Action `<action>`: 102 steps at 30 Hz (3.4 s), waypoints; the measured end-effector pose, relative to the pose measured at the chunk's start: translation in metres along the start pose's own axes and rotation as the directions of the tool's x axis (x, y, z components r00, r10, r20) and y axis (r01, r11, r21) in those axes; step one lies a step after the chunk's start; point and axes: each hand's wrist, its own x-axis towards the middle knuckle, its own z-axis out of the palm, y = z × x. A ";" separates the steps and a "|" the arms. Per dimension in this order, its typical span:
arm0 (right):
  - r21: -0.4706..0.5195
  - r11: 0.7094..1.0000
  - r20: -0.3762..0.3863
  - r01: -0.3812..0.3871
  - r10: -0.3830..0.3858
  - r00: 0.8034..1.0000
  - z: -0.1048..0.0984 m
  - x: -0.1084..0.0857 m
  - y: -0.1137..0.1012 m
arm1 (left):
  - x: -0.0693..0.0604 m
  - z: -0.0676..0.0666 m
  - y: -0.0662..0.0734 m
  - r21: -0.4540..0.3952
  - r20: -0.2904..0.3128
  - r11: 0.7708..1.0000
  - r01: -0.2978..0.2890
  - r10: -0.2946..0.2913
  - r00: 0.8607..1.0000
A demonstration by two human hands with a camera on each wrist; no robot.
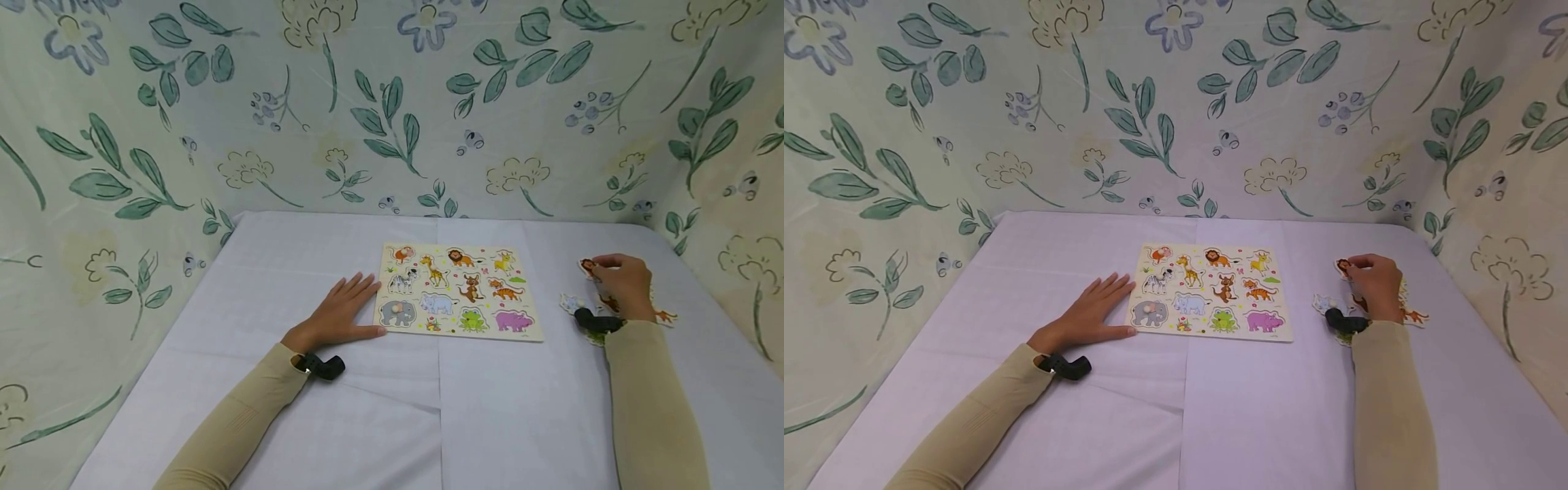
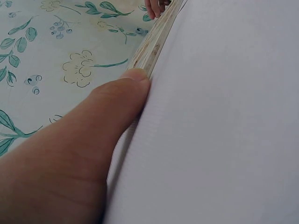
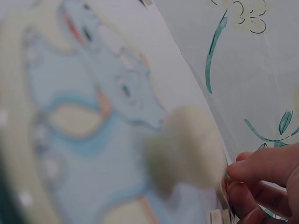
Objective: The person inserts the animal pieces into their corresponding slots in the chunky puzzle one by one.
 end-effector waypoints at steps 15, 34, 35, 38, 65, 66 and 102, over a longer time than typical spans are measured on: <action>-0.016 0.999 -0.030 0.032 -0.033 0.999 0.001 0.000 -0.001 | 0.000 -0.001 0.000 0.004 0.015 1.000 0.008 -0.008 1.000; -0.004 0.999 -0.023 0.041 -0.041 0.999 0.002 -0.001 -0.005 | 0.001 0.001 0.001 0.014 0.018 1.000 0.014 -0.014 1.000; -0.002 0.999 -0.023 0.039 -0.039 0.999 0.002 -0.003 -0.007 | 0.001 0.000 0.001 0.014 0.017 1.000 0.014 -0.014 1.000; 0.003 0.999 -0.026 0.037 -0.037 0.999 0.002 -0.006 -0.012 | 0.001 0.000 0.001 0.016 0.017 1.000 0.013 -0.013 1.000; -0.048 0.979 -0.018 0.198 -0.199 0.980 0.018 -0.015 -0.052 | 0.000 -0.002 0.001 -0.011 0.006 1.000 -0.004 0.004 1.000; -0.054 0.977 -0.020 0.208 -0.209 0.978 0.019 -0.015 -0.053 | 0.000 -0.002 0.001 -0.011 0.004 1.000 -0.005 0.005 1.000; -0.071 0.936 0.014 0.346 -0.346 0.938 0.048 -0.035 -0.091 | 0.000 -0.001 0.001 -0.021 0.001 1.000 -0.013 0.013 1.000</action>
